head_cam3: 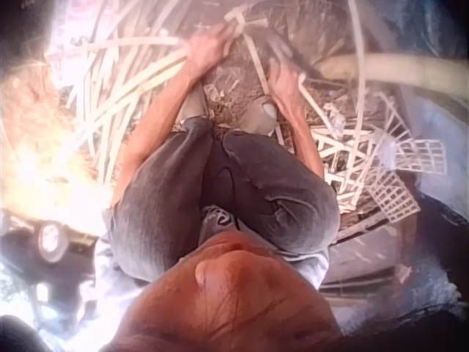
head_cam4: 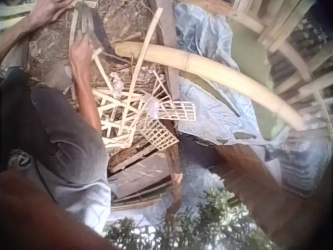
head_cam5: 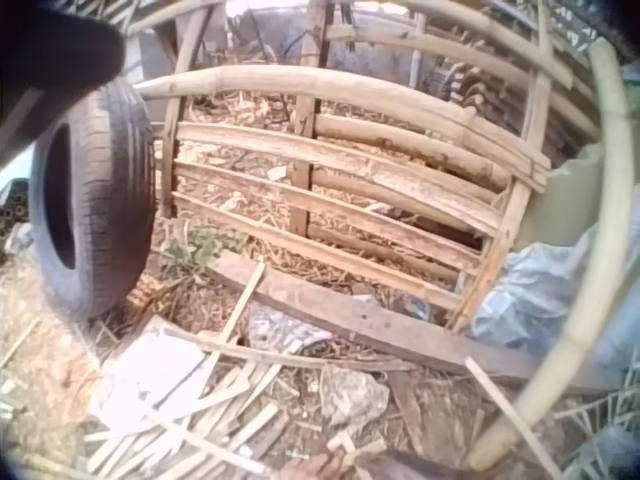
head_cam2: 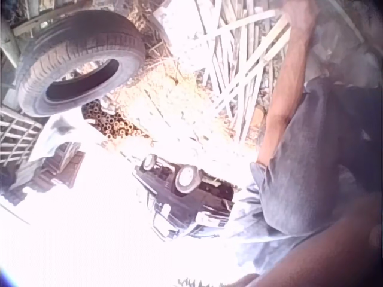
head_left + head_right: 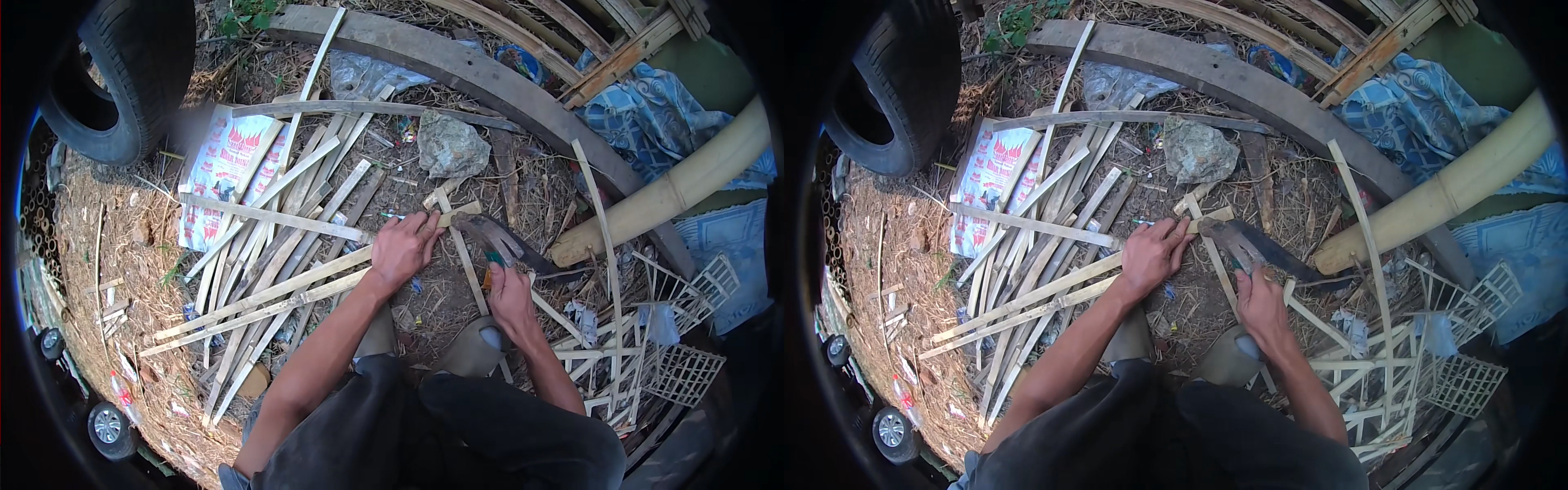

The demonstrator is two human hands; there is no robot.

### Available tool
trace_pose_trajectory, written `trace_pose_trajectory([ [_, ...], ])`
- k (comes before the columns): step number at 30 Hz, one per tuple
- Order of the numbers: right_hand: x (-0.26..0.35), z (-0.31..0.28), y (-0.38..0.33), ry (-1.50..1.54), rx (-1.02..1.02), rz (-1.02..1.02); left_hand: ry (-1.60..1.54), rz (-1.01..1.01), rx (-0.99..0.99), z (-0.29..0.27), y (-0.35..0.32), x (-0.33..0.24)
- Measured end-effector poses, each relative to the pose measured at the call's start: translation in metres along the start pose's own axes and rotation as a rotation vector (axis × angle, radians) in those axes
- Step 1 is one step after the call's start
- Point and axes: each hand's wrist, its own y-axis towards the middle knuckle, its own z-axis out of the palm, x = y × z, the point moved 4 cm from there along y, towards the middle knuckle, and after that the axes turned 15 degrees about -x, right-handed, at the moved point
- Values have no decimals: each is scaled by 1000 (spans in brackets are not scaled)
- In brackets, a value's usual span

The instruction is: The person is assembling a small frame using strips of wood or bamboo and a hammer in an outdoor workspace.

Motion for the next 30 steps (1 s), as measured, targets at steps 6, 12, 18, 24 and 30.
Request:
trace_pose_trajectory([
  [6,-3,-18,-11,247,-284,-456,-16,-6,3,7,4,0],
  [12,-10,-15,-12,172,-166,-137,-21,-2,-6,0,-6,-1],
  [18,-18,10,-12,177,-156,-199,-21,12,-22,3,1,3],
  [24,-25,2,-13,355,-337,-279,-20,15,9,6,0,-5],
  [30,6,-21,10,425,-419,-92,11,8,1,1,-1,4],
])
